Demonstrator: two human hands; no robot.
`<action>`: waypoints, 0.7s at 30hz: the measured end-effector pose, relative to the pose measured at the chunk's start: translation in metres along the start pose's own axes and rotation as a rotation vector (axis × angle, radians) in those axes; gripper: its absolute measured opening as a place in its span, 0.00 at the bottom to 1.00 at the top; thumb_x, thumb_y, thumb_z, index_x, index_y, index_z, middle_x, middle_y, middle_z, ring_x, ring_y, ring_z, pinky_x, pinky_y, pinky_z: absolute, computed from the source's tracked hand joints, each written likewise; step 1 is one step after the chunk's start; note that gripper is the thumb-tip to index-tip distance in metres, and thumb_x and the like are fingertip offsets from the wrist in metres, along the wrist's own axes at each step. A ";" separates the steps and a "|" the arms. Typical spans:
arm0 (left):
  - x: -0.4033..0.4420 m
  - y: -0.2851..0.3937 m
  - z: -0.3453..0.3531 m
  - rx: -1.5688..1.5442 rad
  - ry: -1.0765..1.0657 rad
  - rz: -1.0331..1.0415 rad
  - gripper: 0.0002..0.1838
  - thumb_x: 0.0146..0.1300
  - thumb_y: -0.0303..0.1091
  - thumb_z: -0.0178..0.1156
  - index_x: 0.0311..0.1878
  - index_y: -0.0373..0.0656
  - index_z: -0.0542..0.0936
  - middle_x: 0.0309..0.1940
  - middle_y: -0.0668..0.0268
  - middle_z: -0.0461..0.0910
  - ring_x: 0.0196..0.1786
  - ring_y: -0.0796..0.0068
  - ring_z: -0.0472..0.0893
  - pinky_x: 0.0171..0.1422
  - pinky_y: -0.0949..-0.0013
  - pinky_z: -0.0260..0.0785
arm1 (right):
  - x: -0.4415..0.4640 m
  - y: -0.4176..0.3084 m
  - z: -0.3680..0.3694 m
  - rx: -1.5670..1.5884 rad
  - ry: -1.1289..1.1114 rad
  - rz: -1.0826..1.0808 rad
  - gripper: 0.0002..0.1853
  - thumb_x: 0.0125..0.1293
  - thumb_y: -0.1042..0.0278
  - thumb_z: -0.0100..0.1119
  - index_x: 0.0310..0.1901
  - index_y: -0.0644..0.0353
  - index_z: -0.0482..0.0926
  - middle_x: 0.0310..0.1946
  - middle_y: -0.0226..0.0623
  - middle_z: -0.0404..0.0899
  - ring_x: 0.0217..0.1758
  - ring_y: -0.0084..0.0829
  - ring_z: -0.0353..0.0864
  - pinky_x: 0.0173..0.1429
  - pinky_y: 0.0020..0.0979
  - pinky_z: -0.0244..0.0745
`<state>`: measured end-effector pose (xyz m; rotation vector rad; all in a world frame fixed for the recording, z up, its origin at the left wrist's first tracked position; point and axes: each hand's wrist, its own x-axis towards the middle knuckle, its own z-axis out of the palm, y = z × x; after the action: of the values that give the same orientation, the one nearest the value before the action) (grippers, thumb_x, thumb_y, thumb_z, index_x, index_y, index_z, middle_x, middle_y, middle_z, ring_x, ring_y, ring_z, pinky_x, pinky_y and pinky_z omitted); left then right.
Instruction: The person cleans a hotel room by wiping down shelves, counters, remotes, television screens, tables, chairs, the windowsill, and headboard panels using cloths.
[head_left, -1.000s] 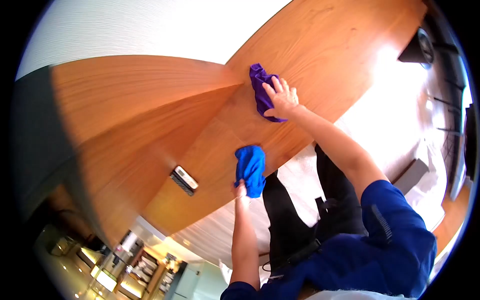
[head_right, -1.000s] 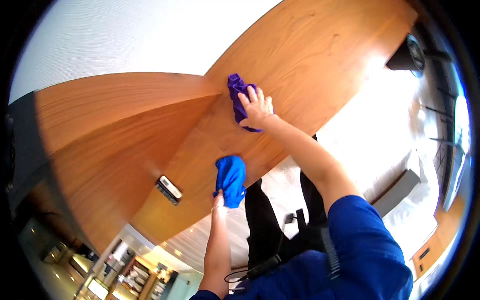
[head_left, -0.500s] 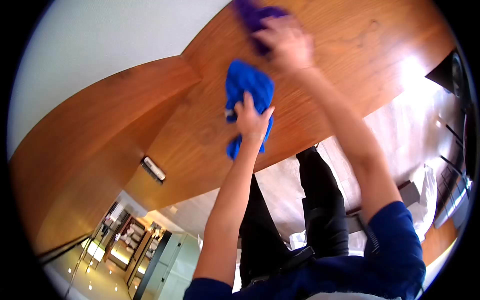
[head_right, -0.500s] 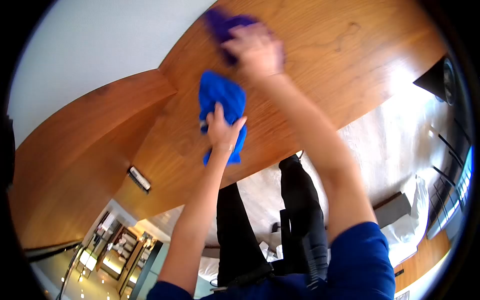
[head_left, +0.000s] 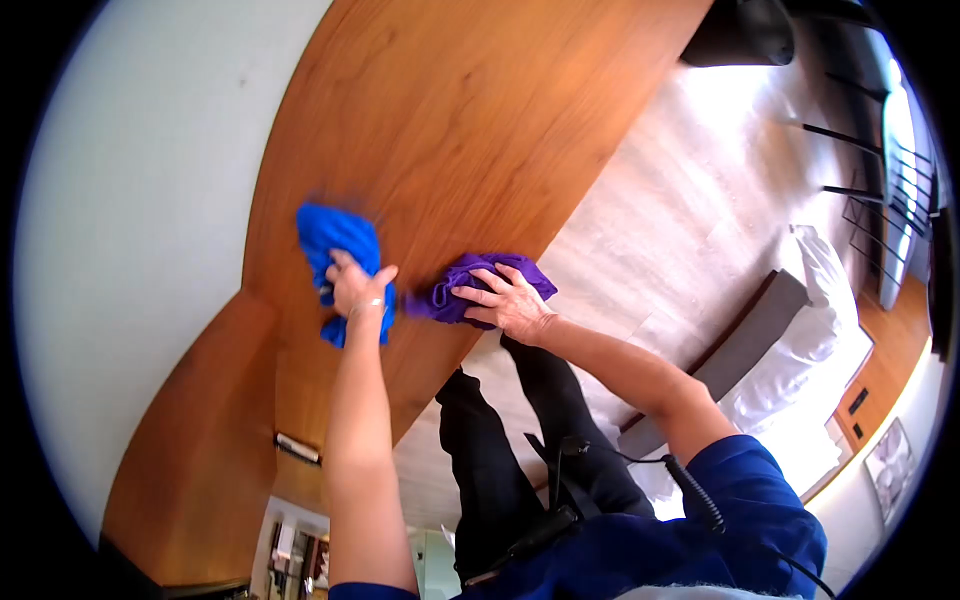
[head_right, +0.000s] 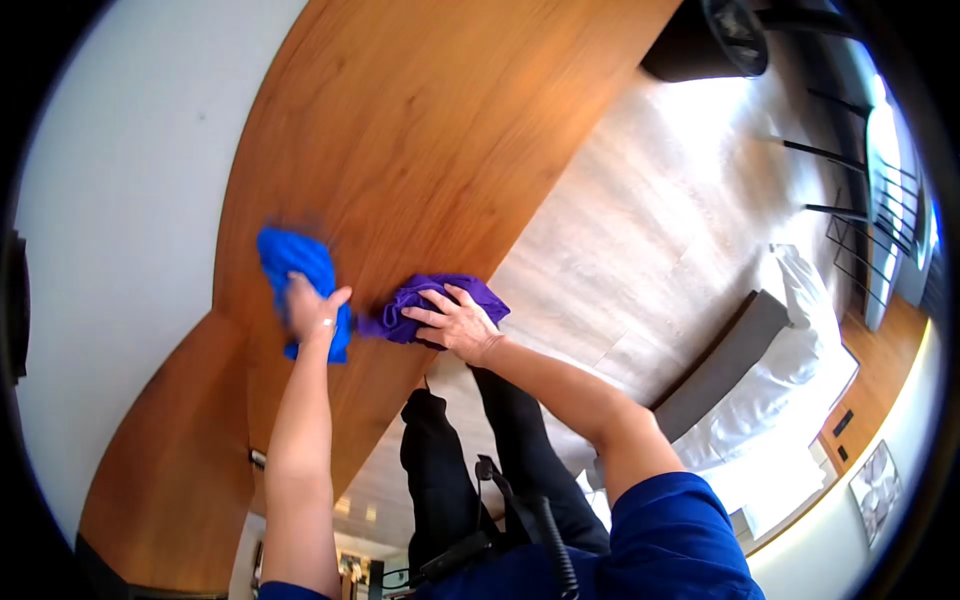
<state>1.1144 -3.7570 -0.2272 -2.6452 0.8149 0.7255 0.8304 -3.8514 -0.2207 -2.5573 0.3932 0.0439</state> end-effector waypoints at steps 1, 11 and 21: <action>-0.002 0.007 -0.012 0.004 -0.045 -0.056 0.64 0.38 0.54 0.78 0.73 0.38 0.50 0.57 0.45 0.69 0.53 0.45 0.77 0.53 0.49 0.73 | 0.002 0.037 -0.022 -0.032 0.078 0.082 0.11 0.58 0.61 0.54 0.41 0.33 0.82 0.65 0.19 0.66 0.70 0.37 0.61 0.68 0.50 0.61; 0.008 0.027 -0.013 -0.195 -0.192 -0.317 0.60 0.41 0.44 0.76 0.72 0.31 0.51 0.60 0.41 0.68 0.58 0.45 0.75 0.62 0.55 0.71 | 0.162 0.260 -0.179 -0.108 0.378 1.270 0.32 0.61 0.72 0.54 0.69 0.42 0.63 0.77 0.37 0.43 0.76 0.59 0.45 0.63 0.67 0.59; 0.023 0.207 -0.058 -0.741 -0.265 -0.244 0.50 0.44 0.42 0.76 0.68 0.31 0.62 0.57 0.45 0.75 0.60 0.48 0.75 0.66 0.58 0.66 | 0.216 0.285 -0.186 -0.020 -0.136 -0.210 0.16 0.63 0.58 0.56 0.51 0.25 0.81 0.75 0.20 0.52 0.78 0.34 0.47 0.72 0.49 0.50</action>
<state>1.0319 -3.9563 -0.2149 -3.0676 0.1434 1.4912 0.9463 -4.2377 -0.2334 -2.5832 0.0716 0.1432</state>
